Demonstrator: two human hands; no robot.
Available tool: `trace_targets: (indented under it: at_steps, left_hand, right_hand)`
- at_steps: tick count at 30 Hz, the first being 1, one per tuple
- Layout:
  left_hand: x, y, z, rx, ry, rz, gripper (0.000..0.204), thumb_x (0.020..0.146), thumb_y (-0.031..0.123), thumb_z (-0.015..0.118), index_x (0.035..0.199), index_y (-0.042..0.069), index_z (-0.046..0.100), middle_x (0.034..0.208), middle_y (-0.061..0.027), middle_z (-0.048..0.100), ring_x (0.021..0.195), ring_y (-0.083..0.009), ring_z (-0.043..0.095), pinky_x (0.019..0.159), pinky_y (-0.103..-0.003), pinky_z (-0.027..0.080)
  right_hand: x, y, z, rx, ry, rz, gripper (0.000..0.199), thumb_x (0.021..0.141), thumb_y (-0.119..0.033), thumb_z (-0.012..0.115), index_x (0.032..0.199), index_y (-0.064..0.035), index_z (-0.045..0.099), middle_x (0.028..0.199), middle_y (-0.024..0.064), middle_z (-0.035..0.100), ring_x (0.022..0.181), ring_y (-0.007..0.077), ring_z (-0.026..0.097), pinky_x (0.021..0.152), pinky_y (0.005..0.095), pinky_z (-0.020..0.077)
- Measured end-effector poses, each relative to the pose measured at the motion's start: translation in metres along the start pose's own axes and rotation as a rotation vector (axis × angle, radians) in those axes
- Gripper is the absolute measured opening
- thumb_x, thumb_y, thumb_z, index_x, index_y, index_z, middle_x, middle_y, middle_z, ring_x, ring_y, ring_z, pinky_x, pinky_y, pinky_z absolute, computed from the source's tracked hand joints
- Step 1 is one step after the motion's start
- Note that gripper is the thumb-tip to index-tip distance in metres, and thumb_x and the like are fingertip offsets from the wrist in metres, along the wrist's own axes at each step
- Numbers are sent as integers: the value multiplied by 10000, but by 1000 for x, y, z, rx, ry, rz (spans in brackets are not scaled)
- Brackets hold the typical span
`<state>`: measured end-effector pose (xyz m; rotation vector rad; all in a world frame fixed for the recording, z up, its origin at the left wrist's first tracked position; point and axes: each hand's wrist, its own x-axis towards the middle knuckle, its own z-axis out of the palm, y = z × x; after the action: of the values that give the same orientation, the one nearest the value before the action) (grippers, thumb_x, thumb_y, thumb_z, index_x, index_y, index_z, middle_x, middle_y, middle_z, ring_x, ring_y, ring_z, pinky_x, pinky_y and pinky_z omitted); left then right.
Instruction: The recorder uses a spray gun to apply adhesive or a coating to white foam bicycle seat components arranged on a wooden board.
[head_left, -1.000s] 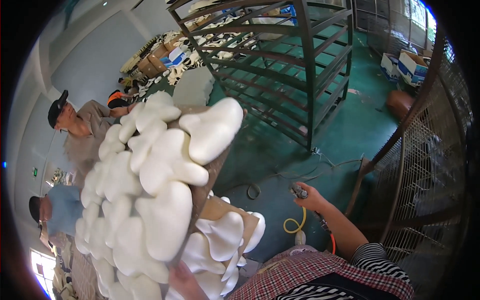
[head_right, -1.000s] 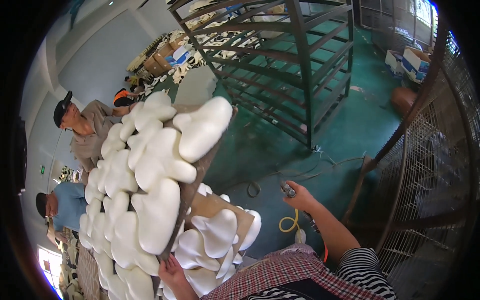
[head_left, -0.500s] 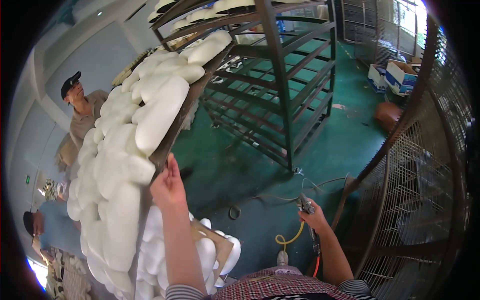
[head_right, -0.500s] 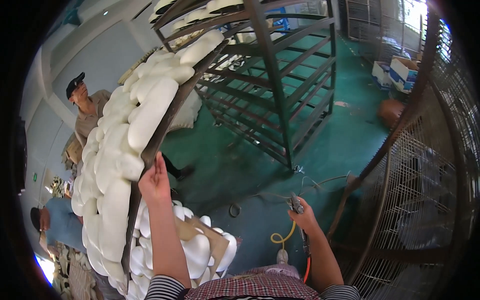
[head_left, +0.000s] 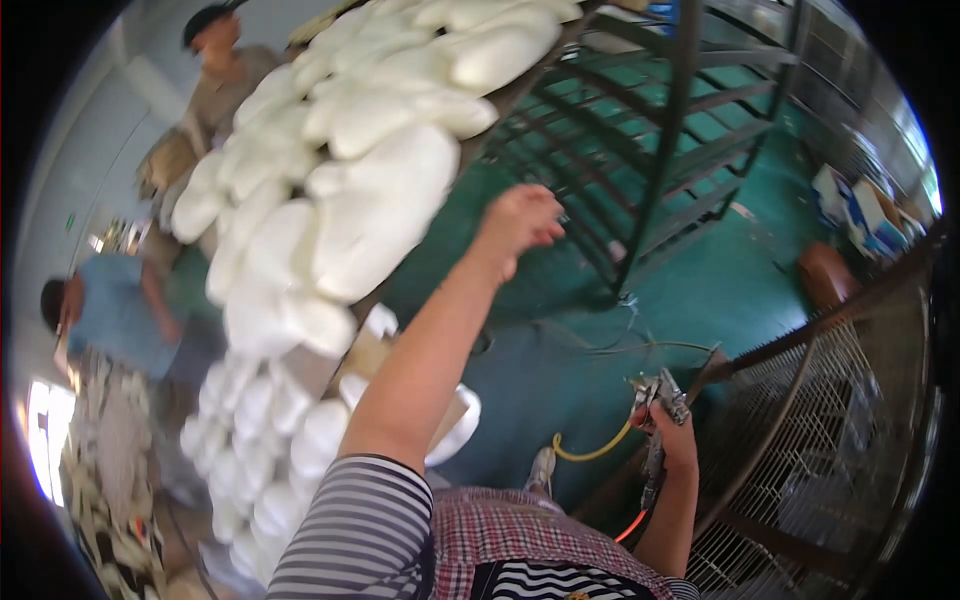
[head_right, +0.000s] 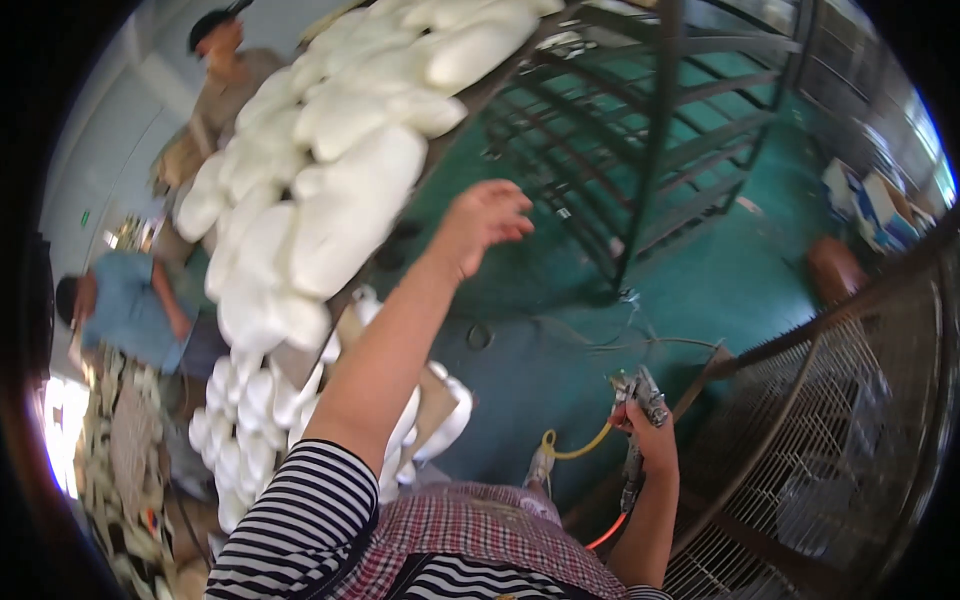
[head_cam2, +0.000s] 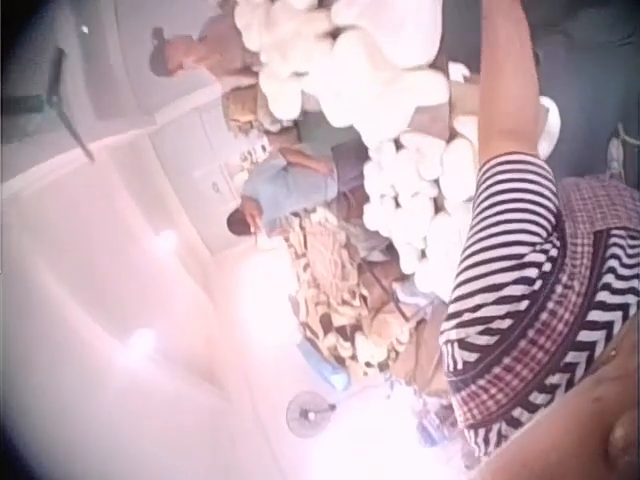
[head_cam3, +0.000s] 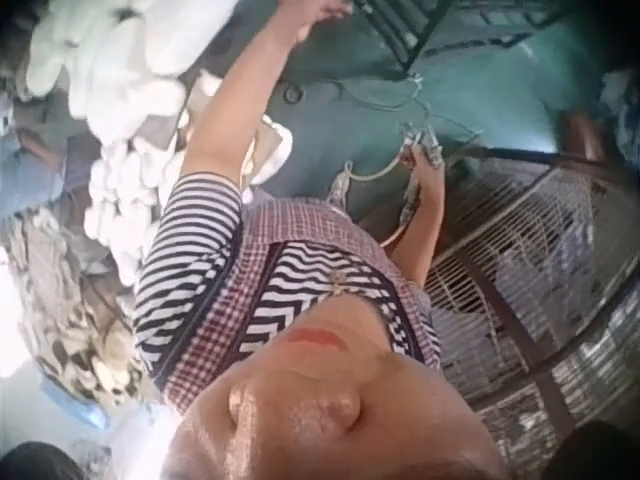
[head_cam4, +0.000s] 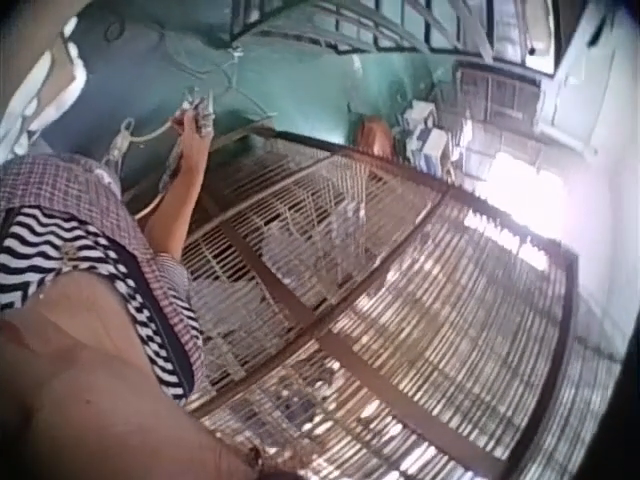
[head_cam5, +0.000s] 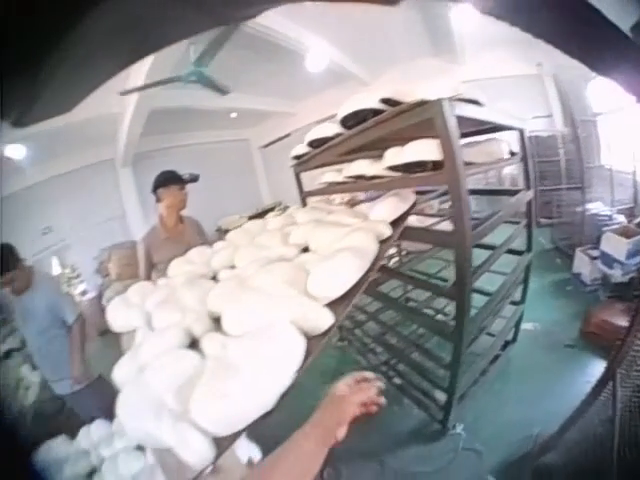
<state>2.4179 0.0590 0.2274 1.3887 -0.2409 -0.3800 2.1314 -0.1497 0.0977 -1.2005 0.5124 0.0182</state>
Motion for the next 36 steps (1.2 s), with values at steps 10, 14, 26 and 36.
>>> trace_targets:
  at_steps: [10,14,26,36]
  left_hand:
    - [-356,-90,-207,322,276,-396,288,881,197,591,1093,2,584,926,-71,661,796,-119,616,706,-247,492]
    - [-506,-115,-261,343,377,-704,263,880,242,578,977,1,620,802,-63,665,721,-119,615,674,-246,482]
    - [-862,-352,-327,1,236,-863,283,822,249,606,986,21,571,875,-104,658,686,-234,651,575,-332,522]
    - [-626,-317,-375,-253,500,-936,280,822,240,599,997,24,565,873,-111,656,676,-246,650,566,-346,526]
  right_hand:
    - [-38,-63,180,-157,-712,-179,479,856,-151,628,1268,10,445,916,41,579,813,140,574,764,301,479]
    - [-82,-58,258,-380,-756,-100,524,823,-74,650,1293,11,435,930,29,583,782,106,559,735,255,474]
    - [-150,-41,388,-700,-726,-340,501,799,-72,653,1265,-6,482,893,27,602,699,76,522,668,230,455]
    - [-181,-49,423,-712,-709,-423,449,797,-27,627,1228,0,501,828,10,586,652,75,538,613,230,459]
